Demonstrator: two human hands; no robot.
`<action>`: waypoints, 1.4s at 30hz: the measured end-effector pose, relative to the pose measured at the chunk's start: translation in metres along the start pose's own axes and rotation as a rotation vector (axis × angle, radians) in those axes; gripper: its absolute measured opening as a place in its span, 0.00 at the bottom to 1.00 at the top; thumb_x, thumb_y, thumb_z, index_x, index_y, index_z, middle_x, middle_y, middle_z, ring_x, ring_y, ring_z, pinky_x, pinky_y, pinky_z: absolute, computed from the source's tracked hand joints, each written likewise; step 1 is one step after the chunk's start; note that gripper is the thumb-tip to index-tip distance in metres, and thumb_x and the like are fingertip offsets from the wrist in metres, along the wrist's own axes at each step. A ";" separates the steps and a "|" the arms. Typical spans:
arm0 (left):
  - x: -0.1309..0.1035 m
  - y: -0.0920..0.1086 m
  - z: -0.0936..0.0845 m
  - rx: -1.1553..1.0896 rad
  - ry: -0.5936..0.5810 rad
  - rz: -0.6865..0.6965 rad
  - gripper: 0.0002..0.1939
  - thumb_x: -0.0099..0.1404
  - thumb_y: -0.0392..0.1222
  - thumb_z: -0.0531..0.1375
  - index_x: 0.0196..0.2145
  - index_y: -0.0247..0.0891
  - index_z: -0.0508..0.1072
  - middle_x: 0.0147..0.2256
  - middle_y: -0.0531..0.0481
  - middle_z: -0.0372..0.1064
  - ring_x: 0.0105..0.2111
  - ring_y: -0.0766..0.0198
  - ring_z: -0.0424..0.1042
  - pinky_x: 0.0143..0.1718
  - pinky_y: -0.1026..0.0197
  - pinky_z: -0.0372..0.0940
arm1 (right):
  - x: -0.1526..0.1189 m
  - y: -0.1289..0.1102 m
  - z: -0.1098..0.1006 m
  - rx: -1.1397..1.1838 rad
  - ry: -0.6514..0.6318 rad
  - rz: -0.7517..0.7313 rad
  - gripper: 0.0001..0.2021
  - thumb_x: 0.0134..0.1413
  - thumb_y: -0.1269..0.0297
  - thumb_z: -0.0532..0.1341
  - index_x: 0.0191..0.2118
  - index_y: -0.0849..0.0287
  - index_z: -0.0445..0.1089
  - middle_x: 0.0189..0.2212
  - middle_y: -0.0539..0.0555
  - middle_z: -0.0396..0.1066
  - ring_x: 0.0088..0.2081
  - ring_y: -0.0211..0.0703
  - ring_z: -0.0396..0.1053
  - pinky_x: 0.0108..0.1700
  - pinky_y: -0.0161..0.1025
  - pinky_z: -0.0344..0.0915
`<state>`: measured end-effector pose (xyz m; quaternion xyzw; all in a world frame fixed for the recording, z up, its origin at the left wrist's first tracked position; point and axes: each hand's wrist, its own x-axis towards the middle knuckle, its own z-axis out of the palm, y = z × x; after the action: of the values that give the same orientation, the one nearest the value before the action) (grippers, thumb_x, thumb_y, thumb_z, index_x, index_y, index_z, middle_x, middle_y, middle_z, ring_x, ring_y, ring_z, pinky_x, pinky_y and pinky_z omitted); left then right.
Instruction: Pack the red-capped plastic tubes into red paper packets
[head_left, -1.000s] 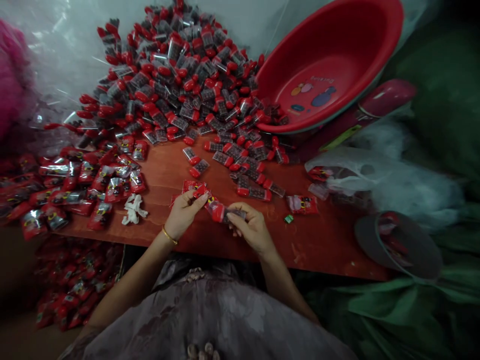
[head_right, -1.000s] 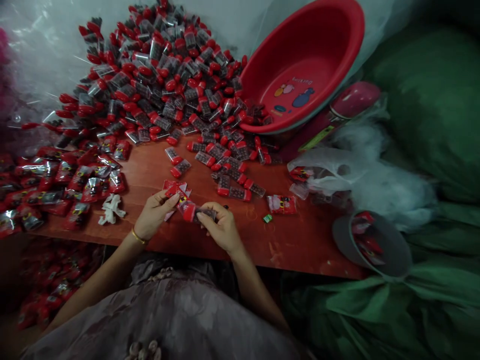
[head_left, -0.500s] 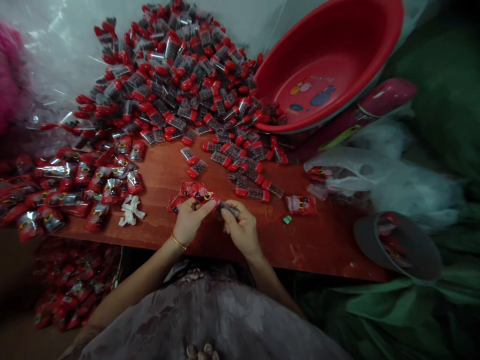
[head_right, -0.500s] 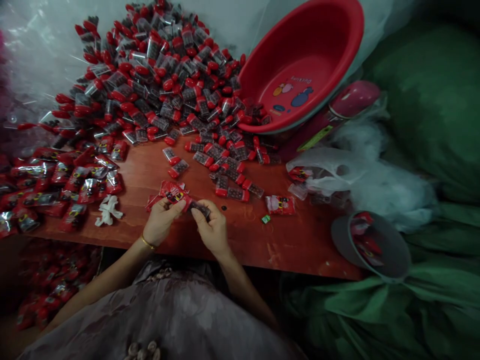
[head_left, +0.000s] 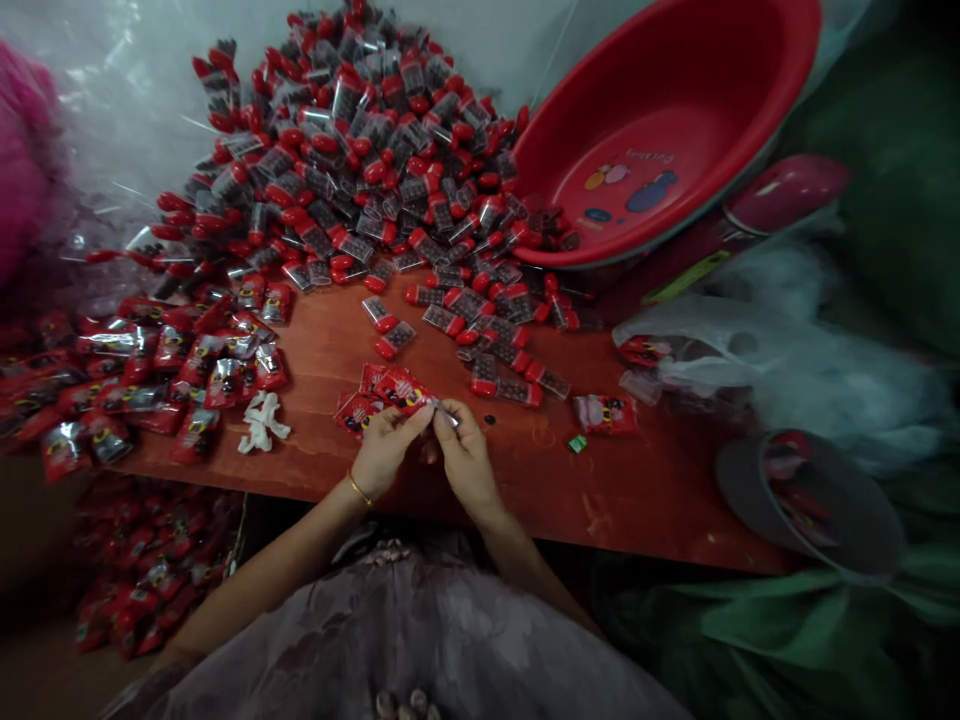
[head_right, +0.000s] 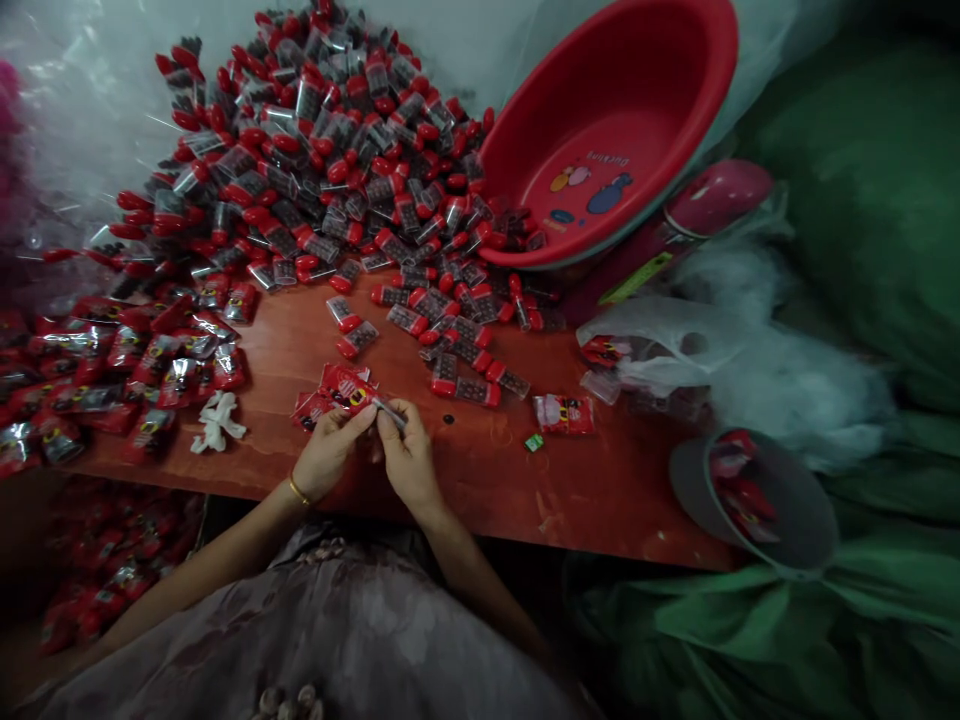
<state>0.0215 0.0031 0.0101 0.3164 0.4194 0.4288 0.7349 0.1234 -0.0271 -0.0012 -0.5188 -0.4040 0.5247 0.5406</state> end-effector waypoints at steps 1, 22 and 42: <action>0.001 0.002 0.000 -0.009 0.024 0.015 0.17 0.49 0.52 0.66 0.22 0.33 0.73 0.17 0.53 0.67 0.16 0.71 0.63 0.18 0.67 0.58 | 0.000 0.000 -0.001 0.014 -0.025 -0.004 0.12 0.56 0.52 0.54 0.38 0.55 0.60 0.25 0.45 0.66 0.19 0.30 0.61 0.23 0.30 0.61; -0.001 0.026 0.004 -0.060 0.083 -0.056 0.20 0.46 0.52 0.66 0.29 0.31 0.75 0.23 0.49 0.73 0.12 0.71 0.61 0.08 0.67 0.51 | -0.004 -0.007 0.022 -0.062 -0.001 -0.067 0.11 0.54 0.54 0.57 0.35 0.56 0.61 0.18 0.44 0.67 0.14 0.32 0.62 0.17 0.30 0.61; -0.004 0.064 -0.074 -0.311 0.229 -0.138 0.12 0.60 0.47 0.59 0.27 0.35 0.72 0.25 0.49 0.73 0.27 0.64 0.74 0.29 0.64 0.66 | 0.044 0.008 0.035 -0.667 -0.027 -0.411 0.16 0.57 0.53 0.55 0.26 0.58 0.70 0.22 0.49 0.70 0.24 0.35 0.66 0.30 0.32 0.61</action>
<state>-0.0685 0.0345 0.0308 0.1189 0.4497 0.4700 0.7502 0.0931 0.0204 -0.0092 -0.5675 -0.6549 0.2520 0.4307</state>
